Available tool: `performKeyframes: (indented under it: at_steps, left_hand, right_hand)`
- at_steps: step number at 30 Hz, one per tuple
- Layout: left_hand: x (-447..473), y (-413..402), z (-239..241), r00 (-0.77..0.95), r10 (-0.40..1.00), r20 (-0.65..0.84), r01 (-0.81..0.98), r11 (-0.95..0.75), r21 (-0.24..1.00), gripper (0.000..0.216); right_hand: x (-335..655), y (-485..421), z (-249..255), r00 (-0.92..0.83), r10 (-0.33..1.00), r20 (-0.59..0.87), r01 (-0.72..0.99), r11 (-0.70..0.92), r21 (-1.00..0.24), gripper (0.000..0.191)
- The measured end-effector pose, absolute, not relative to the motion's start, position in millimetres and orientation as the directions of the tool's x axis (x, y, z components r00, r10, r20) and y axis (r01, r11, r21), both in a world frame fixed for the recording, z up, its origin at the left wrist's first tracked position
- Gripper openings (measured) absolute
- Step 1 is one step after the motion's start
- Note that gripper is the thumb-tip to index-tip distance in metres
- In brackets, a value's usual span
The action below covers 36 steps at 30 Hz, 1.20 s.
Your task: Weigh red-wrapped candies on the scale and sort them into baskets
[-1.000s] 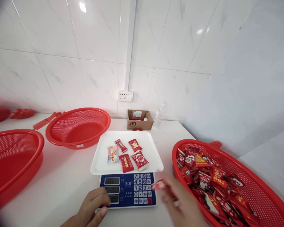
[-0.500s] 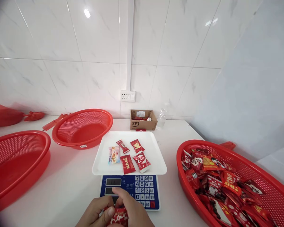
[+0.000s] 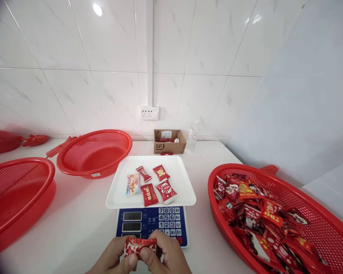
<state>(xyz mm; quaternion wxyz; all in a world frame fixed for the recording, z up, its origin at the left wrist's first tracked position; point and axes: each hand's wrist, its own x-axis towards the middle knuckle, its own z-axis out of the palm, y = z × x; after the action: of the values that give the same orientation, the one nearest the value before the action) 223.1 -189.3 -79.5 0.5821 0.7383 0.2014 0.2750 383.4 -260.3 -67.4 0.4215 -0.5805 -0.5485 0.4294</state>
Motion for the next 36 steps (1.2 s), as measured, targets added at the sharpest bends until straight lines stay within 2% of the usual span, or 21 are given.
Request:
performKeyframes:
  at_steps: [5, 9, 15, 21, 32, 36]
  left_hand:
    - [227, -191, -73, 0.796, 0.592, 0.123, -0.076, -0.104, 0.992, 0.048]
    - [229, -189, -64, 0.756, 0.654, 0.032, -0.048, 0.006, 0.999, 0.047]
    - [238, -182, -48, 0.673, 0.740, -0.011, -0.090, 0.096, 0.991, 0.047]
    - [239, -180, -46, 0.639, 0.769, -0.020, -0.062, 0.078, 0.995, 0.049]
    - [237, -180, -49, 0.725, 0.687, -0.046, -0.055, 0.126, 0.991, 0.036]
    - [231, -165, -41, 0.686, 0.728, -0.013, 0.028, -0.009, 1.000, 0.029]
  right_hand:
    - [382, -261, -61, 0.011, 1.000, -0.027, 0.234, -0.029, -0.972, 0.055]
    - [382, -261, -57, -0.012, 1.000, 0.004, 0.237, 0.006, -0.971, 0.048]
    - [380, -257, -54, 0.078, 0.996, -0.052, 0.271, -0.072, -0.960, 0.051]
    - [379, -253, -49, 0.061, 0.998, -0.033, 0.270, -0.048, -0.962, 0.050]
    - [380, -255, -62, 0.102, 0.995, -0.009, 0.247, -0.035, -0.968, 0.047]
    - [387, -259, -66, 0.095, 0.995, -0.023, 0.297, -0.051, -0.954, 0.045]
